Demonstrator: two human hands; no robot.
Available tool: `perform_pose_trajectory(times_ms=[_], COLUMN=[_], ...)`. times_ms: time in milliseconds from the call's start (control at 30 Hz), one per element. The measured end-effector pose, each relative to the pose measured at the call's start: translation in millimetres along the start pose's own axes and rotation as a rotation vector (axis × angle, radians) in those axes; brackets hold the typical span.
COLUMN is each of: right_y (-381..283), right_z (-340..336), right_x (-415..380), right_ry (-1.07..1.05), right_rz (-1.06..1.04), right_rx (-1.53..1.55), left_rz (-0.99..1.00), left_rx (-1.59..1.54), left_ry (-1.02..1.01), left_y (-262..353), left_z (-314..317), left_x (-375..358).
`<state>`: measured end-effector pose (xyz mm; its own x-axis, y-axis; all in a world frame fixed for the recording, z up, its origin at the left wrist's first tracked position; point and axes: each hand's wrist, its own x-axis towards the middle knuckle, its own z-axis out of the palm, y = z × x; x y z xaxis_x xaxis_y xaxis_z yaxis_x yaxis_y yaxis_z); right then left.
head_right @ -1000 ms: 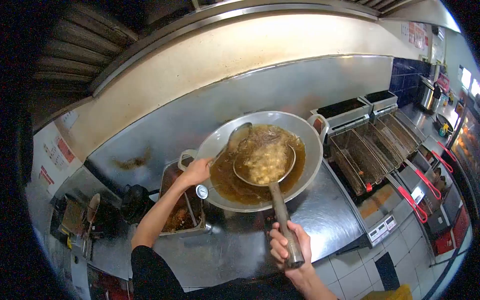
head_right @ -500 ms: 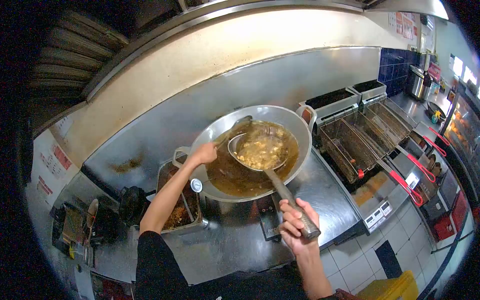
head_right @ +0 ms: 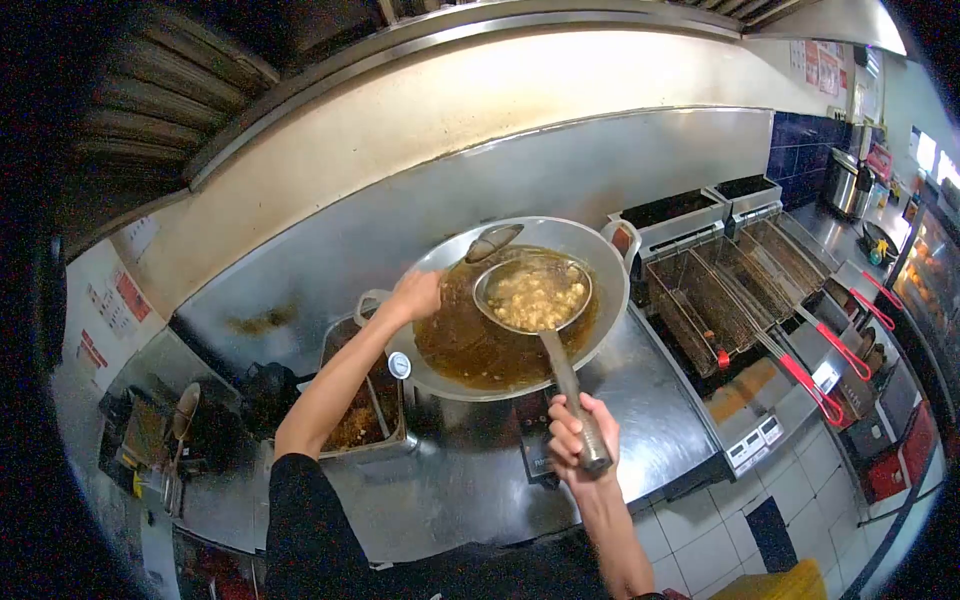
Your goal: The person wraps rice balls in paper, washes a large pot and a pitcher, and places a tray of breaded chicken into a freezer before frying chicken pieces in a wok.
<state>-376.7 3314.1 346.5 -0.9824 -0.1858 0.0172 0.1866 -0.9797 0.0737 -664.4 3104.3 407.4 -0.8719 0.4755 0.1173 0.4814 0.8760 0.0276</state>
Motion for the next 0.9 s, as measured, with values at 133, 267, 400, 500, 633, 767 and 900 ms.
perform_pose_trajectory(times_ms=[133, 267, 400, 500, 633, 767, 900], right_y=[7, 1, 8, 12, 11, 8, 8], right_z=[-4, -6, -7, -7, -10, -11, -25], right_x=[-8, -5, -12, -15, -23, -23, -18], right_ry=[0.020, 0.026, 0.007, 0.098, 0.054, -0.005, 0.026], right_rz=[-0.031, 0.013, 0.023, -0.004, -0.020, 0.020, -0.011], right_rx=[-0.119, -0.143, -0.199, -0.269, -0.223, -0.159, -0.167], left_rz=[-0.066, -0.065, 0.053, 0.052, -0.002, -0.071, -0.087], left_rx=[0.042, -0.077, -0.085, -0.182, -0.119, -0.092, -0.128], left_ry=[-0.016, 0.019, 0.004, 0.078, 0.031, 0.103, 0.013], left_y=[1, 3, 11, 8, -14, -56, -106], left_z=[9, 30, 25, 25, 5, 1, 18], left_x=[15, 24, 19, 11, 1, -12, -29])
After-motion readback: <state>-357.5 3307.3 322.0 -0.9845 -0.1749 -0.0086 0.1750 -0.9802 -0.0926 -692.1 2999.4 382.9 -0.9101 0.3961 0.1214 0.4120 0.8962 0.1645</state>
